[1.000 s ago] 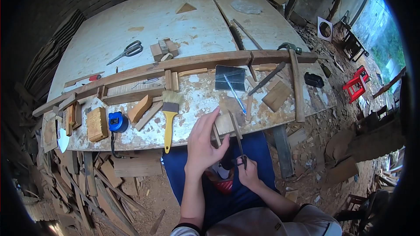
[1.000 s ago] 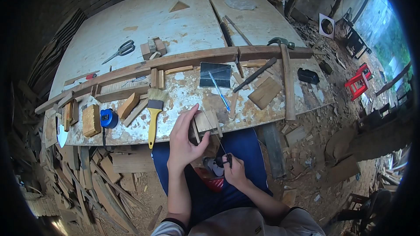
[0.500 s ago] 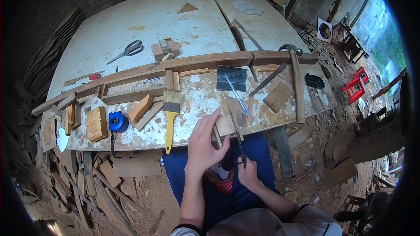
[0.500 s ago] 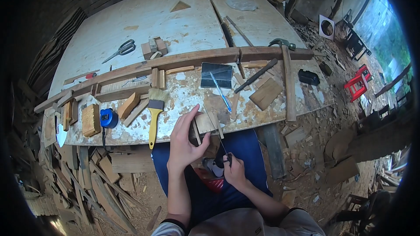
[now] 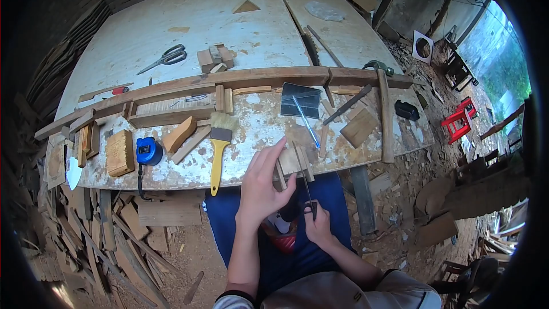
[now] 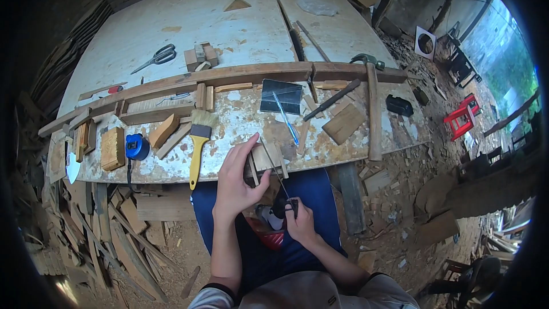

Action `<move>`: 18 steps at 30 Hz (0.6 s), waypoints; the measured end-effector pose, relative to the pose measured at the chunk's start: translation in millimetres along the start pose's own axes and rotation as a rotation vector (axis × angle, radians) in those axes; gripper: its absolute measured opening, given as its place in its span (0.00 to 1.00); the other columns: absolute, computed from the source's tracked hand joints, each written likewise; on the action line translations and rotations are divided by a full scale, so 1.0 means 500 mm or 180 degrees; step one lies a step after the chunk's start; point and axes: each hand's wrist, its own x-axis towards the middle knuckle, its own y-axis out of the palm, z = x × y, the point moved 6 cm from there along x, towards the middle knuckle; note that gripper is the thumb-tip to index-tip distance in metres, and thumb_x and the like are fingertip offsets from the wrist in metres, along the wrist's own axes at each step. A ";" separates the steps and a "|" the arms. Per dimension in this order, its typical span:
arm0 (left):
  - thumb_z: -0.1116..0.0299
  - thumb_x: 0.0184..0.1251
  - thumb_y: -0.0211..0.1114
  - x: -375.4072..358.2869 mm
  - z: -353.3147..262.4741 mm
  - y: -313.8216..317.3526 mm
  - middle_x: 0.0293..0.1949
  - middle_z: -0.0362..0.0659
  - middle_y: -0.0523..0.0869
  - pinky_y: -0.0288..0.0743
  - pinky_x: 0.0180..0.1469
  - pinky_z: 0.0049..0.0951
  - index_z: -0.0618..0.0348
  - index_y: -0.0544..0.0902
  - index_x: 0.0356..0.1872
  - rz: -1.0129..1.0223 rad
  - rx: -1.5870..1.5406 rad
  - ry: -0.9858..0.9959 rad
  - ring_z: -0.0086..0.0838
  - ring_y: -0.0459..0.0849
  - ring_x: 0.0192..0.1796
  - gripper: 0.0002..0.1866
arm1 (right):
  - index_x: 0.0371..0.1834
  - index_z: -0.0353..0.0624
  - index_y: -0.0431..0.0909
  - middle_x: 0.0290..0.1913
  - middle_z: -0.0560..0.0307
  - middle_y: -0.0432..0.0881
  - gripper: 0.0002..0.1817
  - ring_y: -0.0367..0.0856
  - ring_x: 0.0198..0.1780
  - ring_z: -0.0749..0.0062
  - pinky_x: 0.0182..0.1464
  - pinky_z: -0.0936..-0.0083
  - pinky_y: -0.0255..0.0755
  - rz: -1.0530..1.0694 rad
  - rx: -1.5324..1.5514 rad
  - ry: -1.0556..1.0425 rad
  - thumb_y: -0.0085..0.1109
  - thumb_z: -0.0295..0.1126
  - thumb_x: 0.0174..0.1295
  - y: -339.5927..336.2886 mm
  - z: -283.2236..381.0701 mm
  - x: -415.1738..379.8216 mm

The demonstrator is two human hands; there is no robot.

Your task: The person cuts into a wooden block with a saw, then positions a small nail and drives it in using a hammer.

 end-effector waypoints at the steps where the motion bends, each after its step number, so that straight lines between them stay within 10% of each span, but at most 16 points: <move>1: 0.74 0.56 0.79 0.000 -0.001 0.000 0.58 0.57 0.87 0.80 0.67 0.45 0.63 0.77 0.76 0.0002 -0.0005 -0.0004 0.54 0.86 0.60 0.42 | 0.48 0.34 0.81 0.34 0.36 0.86 0.07 0.89 0.38 0.34 0.40 0.53 0.81 -0.0066 0.0008 -0.0021 0.56 0.27 0.80 -0.001 0.002 0.000; 18: 0.75 0.55 0.79 -0.002 0.003 -0.004 0.56 0.56 0.87 0.81 0.64 0.44 0.61 0.77 0.76 -0.0023 -0.0098 0.0029 0.52 0.86 0.58 0.42 | 0.45 0.34 0.79 0.33 0.39 0.86 0.08 0.89 0.35 0.38 0.39 0.56 0.81 -0.0173 -0.0168 -0.0130 0.54 0.28 0.82 0.005 -0.009 -0.003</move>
